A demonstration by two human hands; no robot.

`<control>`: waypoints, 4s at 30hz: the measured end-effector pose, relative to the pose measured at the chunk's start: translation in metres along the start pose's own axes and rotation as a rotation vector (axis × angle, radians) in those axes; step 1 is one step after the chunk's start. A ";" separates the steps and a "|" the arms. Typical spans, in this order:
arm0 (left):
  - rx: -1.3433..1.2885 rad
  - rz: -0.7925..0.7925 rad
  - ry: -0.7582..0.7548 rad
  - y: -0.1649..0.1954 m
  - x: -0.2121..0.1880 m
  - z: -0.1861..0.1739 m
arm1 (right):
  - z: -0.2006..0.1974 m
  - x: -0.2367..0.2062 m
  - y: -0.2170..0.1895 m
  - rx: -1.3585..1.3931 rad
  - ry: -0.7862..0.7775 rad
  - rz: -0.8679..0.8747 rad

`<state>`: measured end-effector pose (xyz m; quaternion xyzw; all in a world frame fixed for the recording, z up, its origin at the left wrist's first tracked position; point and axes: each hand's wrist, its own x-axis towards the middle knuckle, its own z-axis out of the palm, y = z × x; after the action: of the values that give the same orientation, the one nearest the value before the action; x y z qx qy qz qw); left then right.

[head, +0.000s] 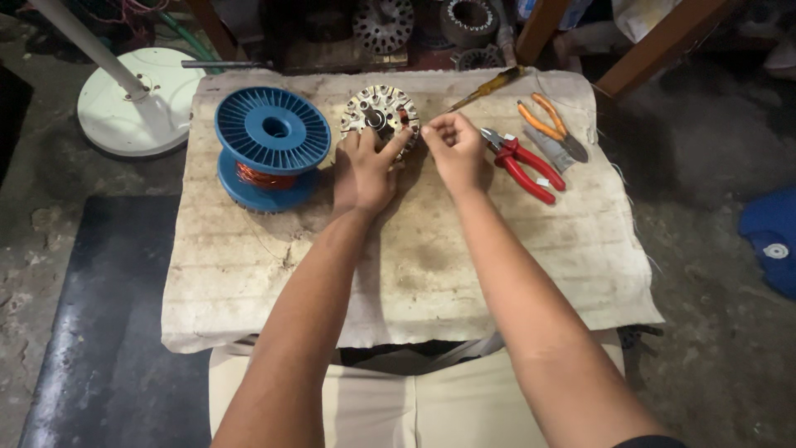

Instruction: The person winds copper wire from a blue spool onto the slots of a motor armature stator on a cloth-covered workbench, guiding and pressing the wire into place by hand and turning the armature as they work. They occasionally reposition the spool and continue winding around the armature segments.

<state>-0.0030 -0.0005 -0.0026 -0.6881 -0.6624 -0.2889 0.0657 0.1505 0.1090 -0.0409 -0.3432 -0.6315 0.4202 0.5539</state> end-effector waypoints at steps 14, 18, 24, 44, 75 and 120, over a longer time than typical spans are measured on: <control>-0.013 0.012 0.033 0.002 0.001 -0.003 | 0.001 0.001 0.002 -0.195 0.271 0.106; -0.002 -0.002 0.074 0.004 0.001 -0.002 | 0.008 -0.002 -0.022 -0.425 0.114 0.152; -0.001 0.016 -0.006 0.002 0.001 -0.004 | 0.009 -0.010 -0.060 -0.616 0.075 0.129; -0.002 0.002 0.028 0.006 0.002 -0.008 | 0.016 -0.008 -0.057 -0.869 -0.050 0.126; -0.115 -0.021 0.046 -0.005 0.000 0.000 | 0.002 -0.015 -0.034 -0.260 -0.130 -0.001; -0.170 -0.033 0.150 -0.003 0.001 -0.001 | 0.003 -0.017 -0.037 -0.426 -0.033 0.088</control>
<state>-0.0067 0.0005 -0.0019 -0.6567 -0.6399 -0.3957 0.0519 0.1512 0.0782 -0.0137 -0.4727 -0.6996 0.3065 0.4395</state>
